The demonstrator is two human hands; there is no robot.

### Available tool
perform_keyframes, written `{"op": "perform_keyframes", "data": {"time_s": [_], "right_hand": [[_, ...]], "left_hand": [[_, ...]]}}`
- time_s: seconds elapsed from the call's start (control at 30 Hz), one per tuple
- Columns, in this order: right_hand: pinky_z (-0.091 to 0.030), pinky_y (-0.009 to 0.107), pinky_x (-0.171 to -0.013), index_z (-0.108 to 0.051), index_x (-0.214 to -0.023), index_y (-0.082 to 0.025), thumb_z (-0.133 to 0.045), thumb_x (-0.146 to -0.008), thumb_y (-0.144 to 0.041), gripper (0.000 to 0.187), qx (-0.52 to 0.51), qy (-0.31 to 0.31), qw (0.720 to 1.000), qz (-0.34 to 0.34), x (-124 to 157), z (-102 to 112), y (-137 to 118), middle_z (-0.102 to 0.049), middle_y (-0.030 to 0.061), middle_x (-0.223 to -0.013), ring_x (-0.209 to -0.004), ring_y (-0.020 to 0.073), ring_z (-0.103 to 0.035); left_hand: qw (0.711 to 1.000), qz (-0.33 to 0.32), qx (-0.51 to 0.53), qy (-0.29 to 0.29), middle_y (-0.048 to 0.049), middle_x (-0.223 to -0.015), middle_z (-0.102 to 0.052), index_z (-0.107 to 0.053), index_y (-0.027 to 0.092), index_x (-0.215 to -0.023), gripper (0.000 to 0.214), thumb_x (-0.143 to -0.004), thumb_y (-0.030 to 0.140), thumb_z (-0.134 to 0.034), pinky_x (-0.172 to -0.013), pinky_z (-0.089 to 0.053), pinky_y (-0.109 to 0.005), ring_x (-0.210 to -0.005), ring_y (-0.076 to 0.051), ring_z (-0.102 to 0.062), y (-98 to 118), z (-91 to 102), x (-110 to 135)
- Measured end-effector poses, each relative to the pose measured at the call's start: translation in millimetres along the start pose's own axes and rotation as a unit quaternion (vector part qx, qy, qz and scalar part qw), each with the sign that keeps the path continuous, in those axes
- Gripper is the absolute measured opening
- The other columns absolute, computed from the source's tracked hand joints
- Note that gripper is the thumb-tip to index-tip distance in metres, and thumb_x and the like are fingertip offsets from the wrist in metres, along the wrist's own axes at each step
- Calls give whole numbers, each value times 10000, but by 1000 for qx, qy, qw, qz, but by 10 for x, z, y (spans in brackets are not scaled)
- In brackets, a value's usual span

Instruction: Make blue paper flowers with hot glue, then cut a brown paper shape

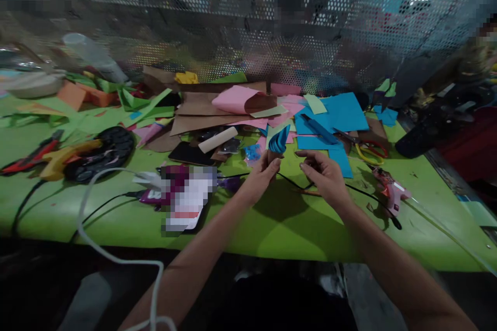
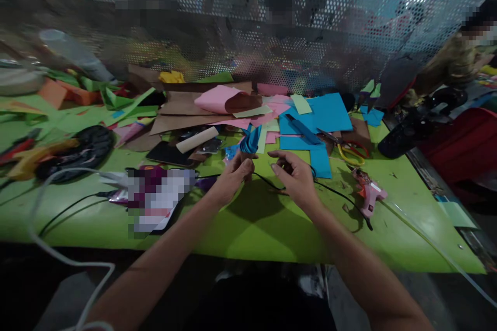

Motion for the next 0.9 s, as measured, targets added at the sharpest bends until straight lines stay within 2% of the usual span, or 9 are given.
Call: {"op": "perform_keyframes", "data": {"time_s": [0.17,0.4,0.6,0.77,0.9], "right_hand": [[-420,274,-612,-724,-1111,-190,-641,-890,-408,321,-6,0,1000,-15,-16,-3,28,-636,25,-819,-711,151,-551],[-467,291,-647,-734,-1065,-195,-659,-885,-449,320,-20,1,999,-28,-18,-7,39,-728,74,-990,-805,182,-631],[-472,301,-710,-737,-1077,-182,-648,-902,-414,304,-20,-6,1000,-23,-7,-14,32,-716,58,-917,-806,177,-626],[-445,290,-676,-747,-1058,-179,-632,-897,-403,299,-12,-4,1000,-9,5,-12,-30,-704,57,-908,-794,174,-604],[-397,269,-617,-746,-1093,-197,-647,-898,-407,304,-16,-12,1000,-6,21,-16,-23,-652,32,-860,-724,145,-540]], "left_hand": [[999,4,44,-16,60,-679,-387,-573,207,-1035,543,-825,701,-655,-510,-255,-233,-560,-84,-309,7,-9,-5],[998,-6,67,-6,52,-673,-416,-581,200,-1004,566,-785,711,-691,-530,-264,-225,-590,-89,-352,86,-15,2],[998,-14,52,-18,45,-673,-464,-594,188,-1052,560,-808,683,-685,-560,-314,-253,-587,-95,-381,107,-5,19],[999,-33,37,-23,27,-738,-550,-589,193,-1008,515,-763,606,-774,-637,-382,-262,-661,-103,-468,111,-6,17],[997,-66,-6,-32,24,-794,-580,-564,209,-979,372,-816,486,-750,-733,-446,-279,-729,-119,-523,35,-2,-15]]}}
Point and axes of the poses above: each hand's wrist, its own x-axis away from the middle knuckle, its own z-axis out of the back of the hand, y = z × x, the point moved 4 cm from there along -x, towards the middle knuckle
